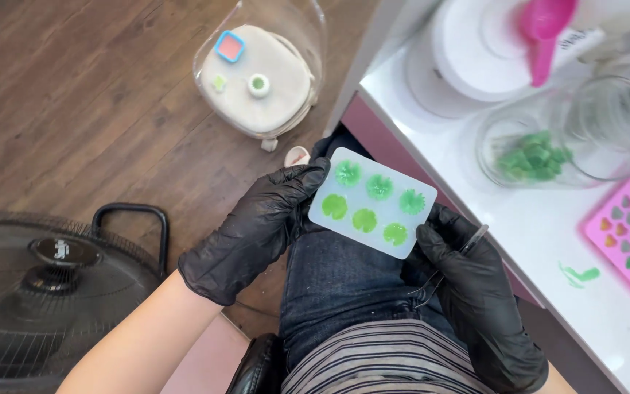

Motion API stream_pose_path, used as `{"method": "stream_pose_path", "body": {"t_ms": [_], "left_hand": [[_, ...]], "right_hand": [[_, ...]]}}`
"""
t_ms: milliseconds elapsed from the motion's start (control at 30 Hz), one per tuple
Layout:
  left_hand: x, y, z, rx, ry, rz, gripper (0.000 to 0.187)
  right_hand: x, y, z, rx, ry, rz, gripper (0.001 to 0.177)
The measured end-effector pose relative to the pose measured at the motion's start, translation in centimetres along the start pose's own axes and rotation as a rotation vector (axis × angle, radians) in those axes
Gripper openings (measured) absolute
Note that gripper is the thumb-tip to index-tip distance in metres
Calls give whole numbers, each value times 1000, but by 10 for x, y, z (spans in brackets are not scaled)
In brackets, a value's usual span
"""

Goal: Making green heart and flower shaped wax melts by pouring melted wax into silicone molds.

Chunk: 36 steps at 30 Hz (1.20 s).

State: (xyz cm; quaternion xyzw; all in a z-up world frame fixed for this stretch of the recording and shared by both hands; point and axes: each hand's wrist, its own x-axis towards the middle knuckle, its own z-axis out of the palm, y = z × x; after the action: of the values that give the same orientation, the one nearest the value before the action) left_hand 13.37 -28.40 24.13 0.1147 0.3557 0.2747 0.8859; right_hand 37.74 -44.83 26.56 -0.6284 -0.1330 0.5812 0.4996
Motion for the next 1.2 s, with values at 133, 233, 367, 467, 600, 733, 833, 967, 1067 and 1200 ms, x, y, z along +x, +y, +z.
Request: {"method": "stream_pose_path", "body": {"t_ms": [133, 233, 367, 467, 600, 733, 833, 967, 1067, 1200], "left_hand": [[9, -10, 26, 33, -28, -55, 23], [16, -22, 44, 76, -36, -112, 23], [25, -44, 64, 58, -88, -150, 23], [31, -65, 76, 68, -106, -144, 22], [35, -88, 90, 63, -77, -171, 25], [42, -112, 89, 103, -26, -167, 27], [43, -118, 95, 62, -14, -154, 30], [43, -120, 104, 94, 1, -152, 32], [44, -123, 105, 105, 8, -160, 32], [44, -126, 108, 77, -50, -134, 32]], "right_hand": [[-17, -26, 6, 67, 187, 53, 45], [-24, -23, -17, 53, 276, 3, 46], [-35, -18, -53, 41, 293, -38, 44], [-42, -21, -71, 18, 336, -45, 46], [-51, -28, -85, -42, 368, -37, 46], [-53, -32, -96, -143, 389, -33, 47], [-53, -35, -105, -216, 377, -19, 47], [-56, -44, -110, -353, 295, -72, 50], [-58, -58, -112, -410, 204, -109, 52], [-57, -78, -104, -675, 274, -6, 48]]}}
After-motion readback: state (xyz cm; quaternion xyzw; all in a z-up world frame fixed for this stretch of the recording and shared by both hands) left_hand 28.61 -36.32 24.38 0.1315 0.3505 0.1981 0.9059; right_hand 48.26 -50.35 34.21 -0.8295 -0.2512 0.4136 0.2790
